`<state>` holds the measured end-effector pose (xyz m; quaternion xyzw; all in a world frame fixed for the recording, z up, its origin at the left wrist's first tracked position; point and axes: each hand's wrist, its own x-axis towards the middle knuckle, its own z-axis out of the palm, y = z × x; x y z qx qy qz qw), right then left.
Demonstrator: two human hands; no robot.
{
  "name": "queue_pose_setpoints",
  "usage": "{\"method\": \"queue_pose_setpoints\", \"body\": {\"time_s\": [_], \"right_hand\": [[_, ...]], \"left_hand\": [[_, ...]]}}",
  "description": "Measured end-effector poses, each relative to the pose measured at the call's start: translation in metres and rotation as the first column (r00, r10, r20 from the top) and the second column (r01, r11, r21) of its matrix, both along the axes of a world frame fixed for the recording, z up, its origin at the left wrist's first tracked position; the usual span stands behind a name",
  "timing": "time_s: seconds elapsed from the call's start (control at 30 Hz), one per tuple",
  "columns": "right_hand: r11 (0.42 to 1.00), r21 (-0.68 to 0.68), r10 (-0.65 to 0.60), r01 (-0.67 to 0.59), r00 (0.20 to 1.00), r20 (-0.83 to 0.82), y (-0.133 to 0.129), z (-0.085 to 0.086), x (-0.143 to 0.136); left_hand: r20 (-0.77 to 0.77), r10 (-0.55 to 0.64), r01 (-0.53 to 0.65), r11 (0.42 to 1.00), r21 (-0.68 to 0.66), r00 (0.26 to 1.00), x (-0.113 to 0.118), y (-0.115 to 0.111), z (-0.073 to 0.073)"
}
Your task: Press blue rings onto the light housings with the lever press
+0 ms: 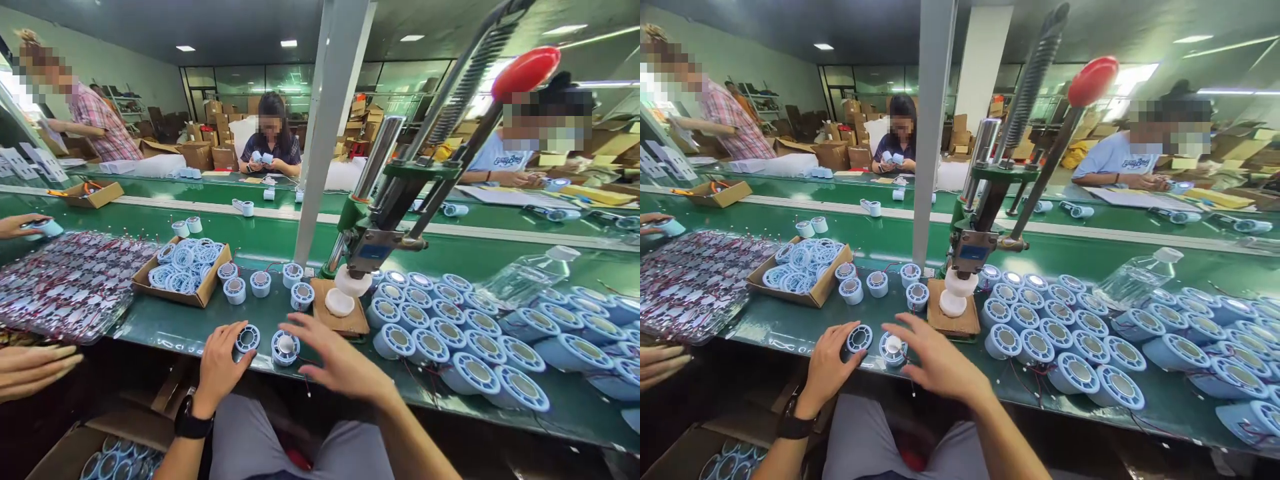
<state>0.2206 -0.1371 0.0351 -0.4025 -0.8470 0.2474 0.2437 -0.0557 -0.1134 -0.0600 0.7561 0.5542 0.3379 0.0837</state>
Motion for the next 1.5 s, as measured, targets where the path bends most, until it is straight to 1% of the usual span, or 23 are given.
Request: {"method": "queue_pose_setpoints", "body": {"time_s": [0.03,0.07,0.1,0.13,0.2,0.23,0.3,0.37,0.4,0.47,0.57,0.77,0.97,1.1,1.23,1.37,1.5], "right_hand": [[0.997,-0.049,0.06,-0.06,0.998,0.013,0.009,-0.008,-0.006],[0.993,-0.077,0.092,-0.092,0.996,-0.003,0.015,-0.019,-0.014],[0.992,-0.087,0.087,-0.09,0.995,-0.043,0.017,-0.031,-0.021],[0.995,-0.08,0.048,-0.056,0.994,-0.099,0.017,-0.044,-0.028],[0.996,-0.041,-0.088,0.08,0.969,-0.231,0.011,-0.07,-0.042],[0.986,-0.018,-0.162,0.164,0.942,-0.293,0.006,-0.082,-0.048],[0.948,0.037,-0.276,0.315,0.879,-0.389,-0.003,-0.101,-0.058],[0.908,0.093,-0.33,0.409,0.833,-0.444,-0.008,-0.113,-0.065],[0.891,0.112,-0.346,0.44,0.818,-0.46,-0.01,-0.116,-0.068],[0.869,0.133,-0.364,0.477,0.798,-0.481,-0.01,-0.118,-0.071],[0.86,0.137,-0.369,0.491,0.786,-0.495,-0.008,-0.118,-0.072],[0.868,0.151,-0.355,0.472,0.804,-0.477,-0.009,-0.118,-0.07],[0.863,0.157,-0.36,0.479,0.804,-0.474,-0.009,-0.117,-0.069],[0.847,0.194,-0.356,0.495,0.8,-0.483,-0.009,-0.113,-0.068],[0.843,0.197,-0.353,0.501,0.791,-0.5,-0.01,-0.11,-0.068],[0.844,0.181,-0.36,0.505,0.783,-0.507,-0.01,-0.11,-0.069],[0.845,0.205,-0.355,0.494,0.805,-0.475,-0.01,-0.108,-0.067]], "left_hand": [[0.044,0.013,-0.012,1.0,-0.011,0.999,0.0,-0.001,0.001],[0.104,0.029,-0.025,0.999,-0.031,0.994,0.0,-0.003,0.002],[0.172,0.045,-0.036,0.998,-0.055,0.984,0.001,-0.006,0.005],[0.236,0.059,-0.042,0.996,-0.078,0.97,0.003,-0.011,0.008],[0.308,0.059,-0.027,0.994,-0.106,0.95,0.013,-0.023,0.017],[0.303,0.034,-0.002,0.994,-0.105,0.952,0.021,-0.029,0.022],[0.229,-0.049,0.07,0.994,-0.084,0.972,0.04,-0.038,0.033],[0.133,-0.113,0.122,0.99,-0.065,0.985,0.058,-0.041,0.042],[0.094,-0.125,0.131,0.99,-0.061,0.988,0.066,-0.041,0.044],[0.047,-0.11,0.112,0.992,-0.06,0.993,0.074,-0.039,0.046],[0.029,-0.071,0.073,0.995,-0.065,0.997,0.076,-0.037,0.045],[0.083,-0.012,0.022,0.991,-0.13,0.996,0.07,-0.039,0.039],[0.125,0.024,-0.011,0.994,-0.105,0.992,0.072,-0.042,0.035],[0.142,0.052,-0.035,0.993,-0.115,0.989,0.074,-0.043,0.038],[0.155,0.095,-0.067,0.981,-0.18,0.983,0.078,-0.043,0.044],[0.194,0.098,-0.059,0.979,-0.195,0.976,0.078,-0.043,0.043],[0.222,0.07,-0.018,0.974,-0.226,0.972,0.072,-0.042,0.038]]}}
